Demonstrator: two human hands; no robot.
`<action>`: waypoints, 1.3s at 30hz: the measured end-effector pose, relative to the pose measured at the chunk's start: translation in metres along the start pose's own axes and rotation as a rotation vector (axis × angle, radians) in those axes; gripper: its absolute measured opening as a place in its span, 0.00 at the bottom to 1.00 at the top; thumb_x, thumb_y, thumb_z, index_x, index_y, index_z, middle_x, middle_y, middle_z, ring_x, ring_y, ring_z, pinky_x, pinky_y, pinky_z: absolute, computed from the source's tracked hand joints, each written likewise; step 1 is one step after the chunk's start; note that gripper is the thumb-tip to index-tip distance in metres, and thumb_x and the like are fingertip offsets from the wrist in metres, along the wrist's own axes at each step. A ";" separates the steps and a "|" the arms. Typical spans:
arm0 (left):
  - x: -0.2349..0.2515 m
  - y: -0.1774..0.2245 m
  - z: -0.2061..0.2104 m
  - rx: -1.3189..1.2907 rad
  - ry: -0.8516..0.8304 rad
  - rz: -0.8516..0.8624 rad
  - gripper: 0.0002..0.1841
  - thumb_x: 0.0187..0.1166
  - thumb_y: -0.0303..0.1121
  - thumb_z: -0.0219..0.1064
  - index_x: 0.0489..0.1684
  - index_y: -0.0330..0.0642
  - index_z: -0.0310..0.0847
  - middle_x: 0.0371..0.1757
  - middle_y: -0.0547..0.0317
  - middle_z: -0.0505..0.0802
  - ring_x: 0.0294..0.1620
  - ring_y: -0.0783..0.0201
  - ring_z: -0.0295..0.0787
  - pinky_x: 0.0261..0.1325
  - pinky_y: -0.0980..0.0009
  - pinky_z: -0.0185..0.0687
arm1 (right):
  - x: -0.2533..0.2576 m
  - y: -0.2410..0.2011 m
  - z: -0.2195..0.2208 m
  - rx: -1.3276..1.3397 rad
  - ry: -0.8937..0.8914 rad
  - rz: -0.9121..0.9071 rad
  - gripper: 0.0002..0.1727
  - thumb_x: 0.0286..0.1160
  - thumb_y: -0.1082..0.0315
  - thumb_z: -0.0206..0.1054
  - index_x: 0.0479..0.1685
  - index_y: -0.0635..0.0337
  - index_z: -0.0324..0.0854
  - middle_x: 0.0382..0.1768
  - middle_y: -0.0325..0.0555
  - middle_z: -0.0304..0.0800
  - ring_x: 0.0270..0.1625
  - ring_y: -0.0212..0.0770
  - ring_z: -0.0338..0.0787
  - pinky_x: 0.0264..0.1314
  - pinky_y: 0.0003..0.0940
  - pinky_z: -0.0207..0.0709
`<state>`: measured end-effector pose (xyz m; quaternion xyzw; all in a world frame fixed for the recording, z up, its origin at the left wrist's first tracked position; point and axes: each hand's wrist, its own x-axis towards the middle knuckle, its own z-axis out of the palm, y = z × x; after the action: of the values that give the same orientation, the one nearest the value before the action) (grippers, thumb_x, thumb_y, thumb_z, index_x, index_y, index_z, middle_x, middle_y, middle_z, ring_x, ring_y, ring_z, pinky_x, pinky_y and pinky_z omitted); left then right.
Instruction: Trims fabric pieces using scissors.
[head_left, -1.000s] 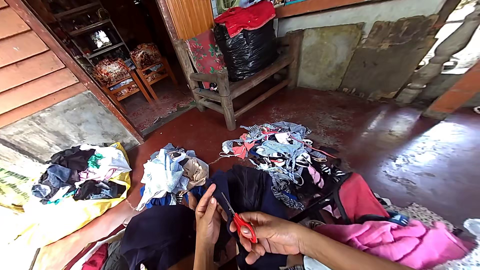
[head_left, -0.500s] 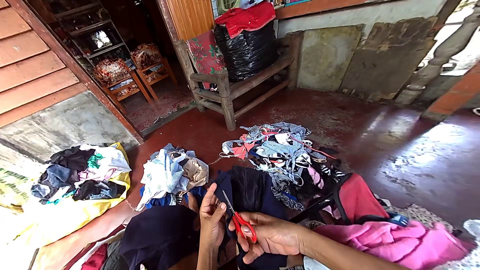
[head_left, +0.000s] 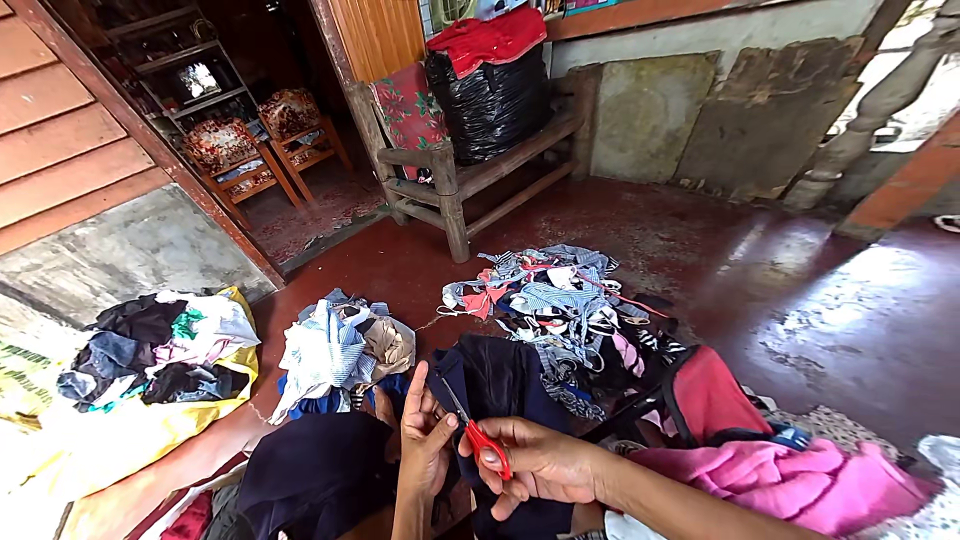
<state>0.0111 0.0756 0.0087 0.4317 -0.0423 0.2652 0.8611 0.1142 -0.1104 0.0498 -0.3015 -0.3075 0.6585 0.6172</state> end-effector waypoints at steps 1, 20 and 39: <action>0.000 0.000 -0.001 0.000 -0.004 -0.007 0.52 0.65 0.17 0.77 0.94 0.47 0.51 0.72 0.46 0.85 0.59 0.60 0.90 0.62 0.63 0.87 | 0.000 -0.001 0.000 -0.009 0.005 0.003 0.16 0.84 0.59 0.68 0.64 0.53 0.79 0.35 0.38 0.85 0.39 0.39 0.91 0.55 0.48 0.90; 0.000 0.001 -0.005 -0.009 0.181 -0.034 0.18 0.81 0.27 0.67 0.69 0.34 0.83 0.65 0.43 0.90 0.55 0.57 0.93 0.58 0.61 0.90 | 0.000 -0.001 -0.001 -0.227 0.059 0.092 0.17 0.84 0.62 0.65 0.67 0.54 0.75 0.39 0.43 0.88 0.40 0.42 0.93 0.50 0.45 0.91; 0.001 -0.001 -0.008 -0.017 0.141 -0.010 0.26 0.77 0.22 0.70 0.76 0.41 0.75 0.54 0.49 0.91 0.51 0.60 0.92 0.58 0.60 0.90 | -0.002 -0.005 -0.007 -0.076 -0.060 0.090 0.18 0.82 0.56 0.68 0.64 0.52 0.78 0.36 0.40 0.87 0.38 0.39 0.92 0.51 0.44 0.91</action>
<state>0.0112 0.0818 0.0032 0.4048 0.0186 0.2903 0.8669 0.1231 -0.1122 0.0497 -0.3185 -0.3369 0.6820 0.5657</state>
